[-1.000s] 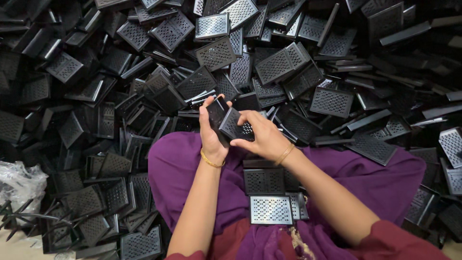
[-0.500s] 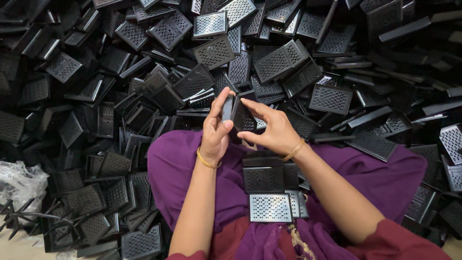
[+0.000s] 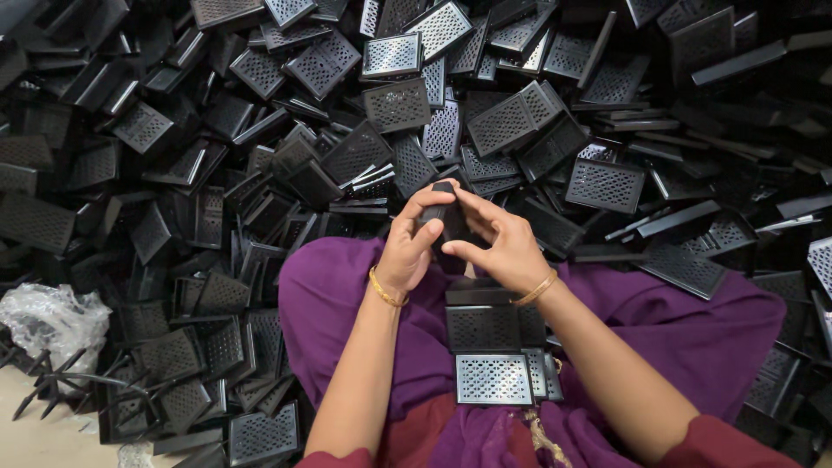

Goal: The person sits on the floor surrounded by a large pile of black plastic boxes, picks up a base and lid one at a time, snaps the lid closed by hand, and places the closed box into a cardboard box beside them, repeating the cycle continuously.

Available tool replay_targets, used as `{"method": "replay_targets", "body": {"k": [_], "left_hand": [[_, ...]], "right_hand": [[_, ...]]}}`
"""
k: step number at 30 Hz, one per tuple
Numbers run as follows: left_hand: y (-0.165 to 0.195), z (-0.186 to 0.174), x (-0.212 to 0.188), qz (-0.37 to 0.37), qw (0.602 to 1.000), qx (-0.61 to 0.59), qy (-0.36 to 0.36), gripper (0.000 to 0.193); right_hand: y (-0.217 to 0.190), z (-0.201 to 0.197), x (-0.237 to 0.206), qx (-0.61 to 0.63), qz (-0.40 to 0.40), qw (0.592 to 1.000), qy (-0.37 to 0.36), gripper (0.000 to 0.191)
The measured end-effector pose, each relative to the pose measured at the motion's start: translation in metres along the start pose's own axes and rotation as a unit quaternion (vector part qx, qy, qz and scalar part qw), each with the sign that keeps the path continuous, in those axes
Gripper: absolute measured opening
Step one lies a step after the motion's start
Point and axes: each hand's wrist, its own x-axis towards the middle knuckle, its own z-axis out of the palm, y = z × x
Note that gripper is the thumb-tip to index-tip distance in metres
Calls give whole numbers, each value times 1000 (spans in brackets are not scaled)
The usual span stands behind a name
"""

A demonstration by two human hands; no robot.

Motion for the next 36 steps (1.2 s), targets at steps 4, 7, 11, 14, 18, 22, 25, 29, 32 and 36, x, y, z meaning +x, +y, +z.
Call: {"method": "replay_targets", "body": {"k": [4, 7, 11, 14, 18, 22, 25, 29, 32, 36], "left_hand": [[-3, -2, 2, -31, 998, 54, -12, 33], [-2, -3, 5, -66, 995, 69, -28, 30], [-4, -1, 8, -92, 987, 132, -14, 32], [-8, 4, 9, -56, 991, 120, 32, 26], [-10, 15, 13, -75, 976, -75, 188, 24], [0, 28, 18, -73, 953, -157, 249, 34], [5, 43, 23, -80, 942, -176, 275, 38], [8, 61, 27, -94, 935, -144, 310, 39], [8, 65, 28, -85, 948, -118, 284, 37], [5, 51, 22, -98, 977, 4, 190, 35]], "right_hand": [[14, -12, 4, 81, 13, 996, -35, 74], [22, -24, 5, 89, 46, 994, -44, 72], [27, -27, 5, 127, 62, 989, -44, 67], [20, -22, 5, 139, 50, 988, -36, 63], [-3, -13, -5, 12, -127, 992, 14, 62], [-21, -4, -18, -223, -238, 941, 91, 63], [-25, -1, -19, -253, -244, 927, 135, 55], [-24, -3, -20, -253, -237, 928, 133, 48], [-21, -8, -25, -237, -216, 939, 128, 45], [-15, -27, -25, -150, -85, 978, 113, 43]]}}
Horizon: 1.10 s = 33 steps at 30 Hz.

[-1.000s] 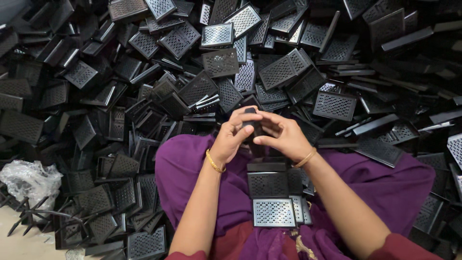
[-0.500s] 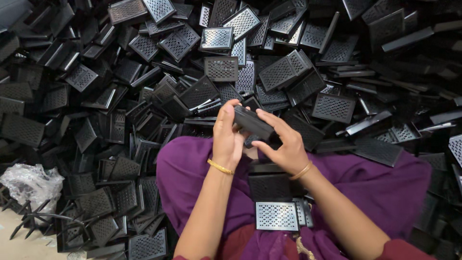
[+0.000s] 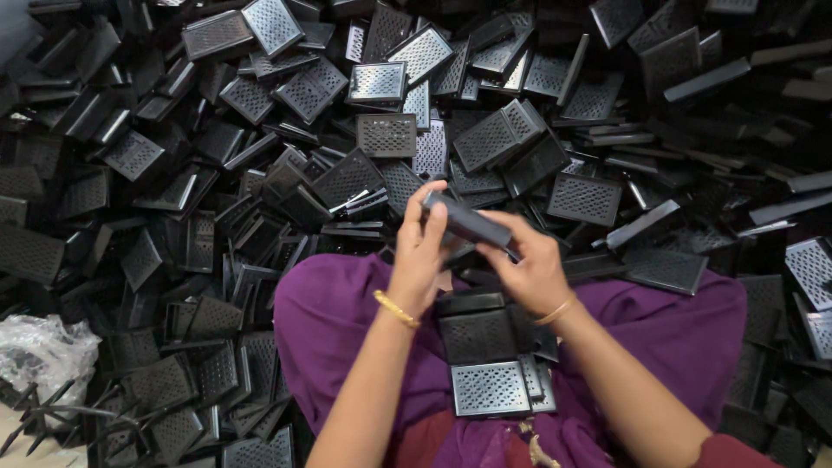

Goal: The person sits on the floor surrounded by a large pile of black plastic boxes, picks up a base and lid one at a time, snaps the lid closed by hand, and places the closed box into a cardboard box beside them, repeating the cycle continuously.

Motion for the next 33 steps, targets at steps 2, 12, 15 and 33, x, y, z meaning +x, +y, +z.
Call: {"method": "replay_targets", "body": {"k": [2, 12, 15, 33], "left_hand": [[2, -20, 3, 103, 981, 119, -112, 36], [1, -48, 32, -8, 901, 385, -198, 49], [-24, -18, 33, 80, 742, 650, -143, 65], [-52, -53, 37, 97, 952, 291, 24, 33]], "right_hand": [[7, -15, 1, 135, 31, 989, -50, 43], [0, -88, -67, 154, 158, 948, -232, 48], [11, -90, -81, 144, 186, 891, -387, 43], [112, -35, 3, -417, -58, 904, 75, 29]]}}
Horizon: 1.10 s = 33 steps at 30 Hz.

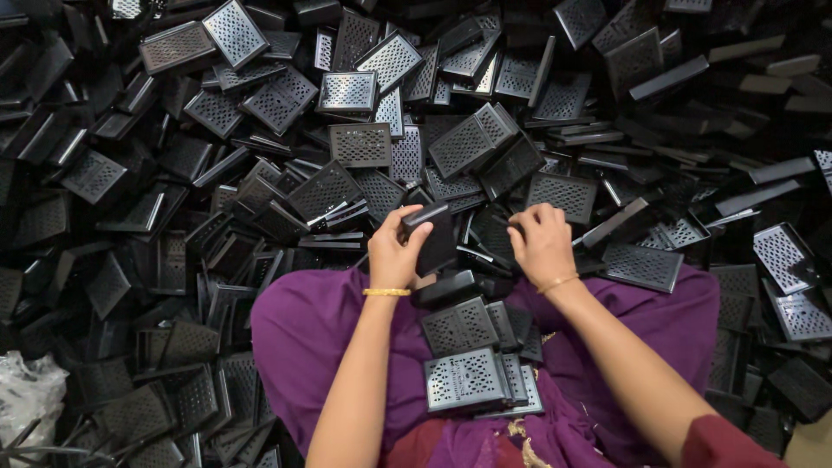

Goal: The person sits on the floor surrounded by a large pile of black plastic boxes, picks up a base and lid one at a time, snaps the lid closed by hand, and places the closed box into a cardboard box beside them, repeating the cycle continuously.

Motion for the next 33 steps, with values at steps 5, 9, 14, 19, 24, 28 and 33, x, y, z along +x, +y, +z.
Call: {"method": "replay_targets", "body": {"k": [5, 9, 14, 19, 24, 28, 33], "left_hand": [[3, 3, -8, -19, 979, -115, -167, 36], [-13, 7, -14, -88, 969, 23, -228, 54], [-36, 2, -22, 12, 856, 186, -483, 85], [-36, -3, -18, -33, 847, 272, -455, 82], [-3, -4, -10, 15, 870, 393, -298, 44], [43, -7, -7, 57, 946, 279, -157, 39], [96, -3, -24, 44, 961, 206, -181, 34]], "right_hand": [[-20, -18, -3, 589, 183, 760, -202, 44], [-30, -22, -6, 582, 197, 773, -156, 42], [-3, -56, -2, 642, 262, 695, -189, 37], [-20, -74, -21, 501, 100, 765, -393, 44], [-62, -71, -44, 257, -108, 903, -328, 43], [-61, -69, -52, 259, -93, 903, -329, 44], [-24, -60, -54, 431, 69, 836, -333, 38]]}}
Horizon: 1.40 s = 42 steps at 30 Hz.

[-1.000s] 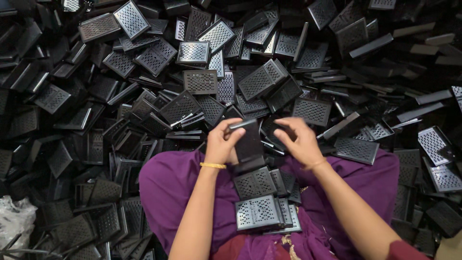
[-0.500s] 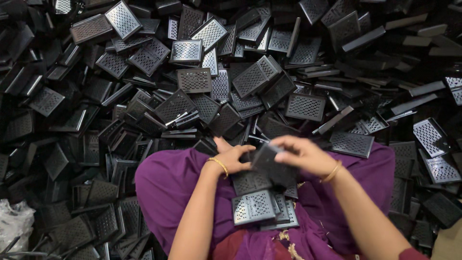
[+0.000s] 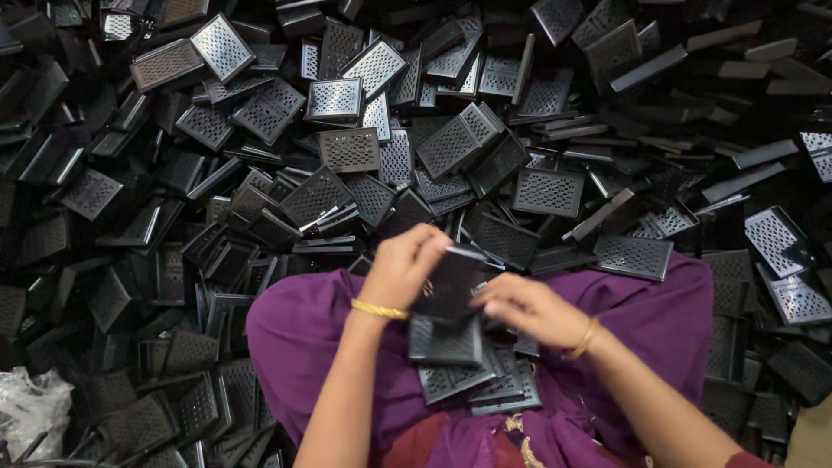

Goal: The person sits on the floor surrounded by a large pile of black plastic boxes, picks up a base and lid one at a time, snaps the lid closed by hand, and places the closed box into a cardboard box beside them, repeating the cycle continuously.

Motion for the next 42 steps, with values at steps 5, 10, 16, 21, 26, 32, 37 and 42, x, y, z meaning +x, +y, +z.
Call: {"method": "replay_targets", "body": {"k": [5, 10, 16, 21, 26, 32, 37, 42], "left_hand": [[44, 59, -17, 55, 997, 34, -40, 34], [39, 80, -21, 9, 999, 17, -37, 35], [-39, 41, 11, 7, 960, 280, -1, 31], [-85, 37, 1, 46, 971, 232, -14, 30], [-86, 38, 3, 50, 983, 153, 90, 25], [-78, 36, 10, 36, 979, -182, 88, 57], [-90, 48, 22, 103, 957, -244, 116, 64], [-107, 33, 26, 19, 866, -458, 199, 53]], "right_hand": [[10, -23, -16, 367, 107, 923, 29, 46], [4, -53, -53, 109, 62, 991, -42, 57], [12, -80, -60, -193, 62, 974, -101, 52], [9, -66, 11, -293, -107, 941, 133, 33], [-7, -59, 108, -561, -119, 763, 299, 34], [-21, -46, 112, -394, -146, 837, 351, 16], [-19, 20, 97, -83, -150, 985, 13, 30], [4, 7, 107, -495, -29, 827, 263, 38]]}}
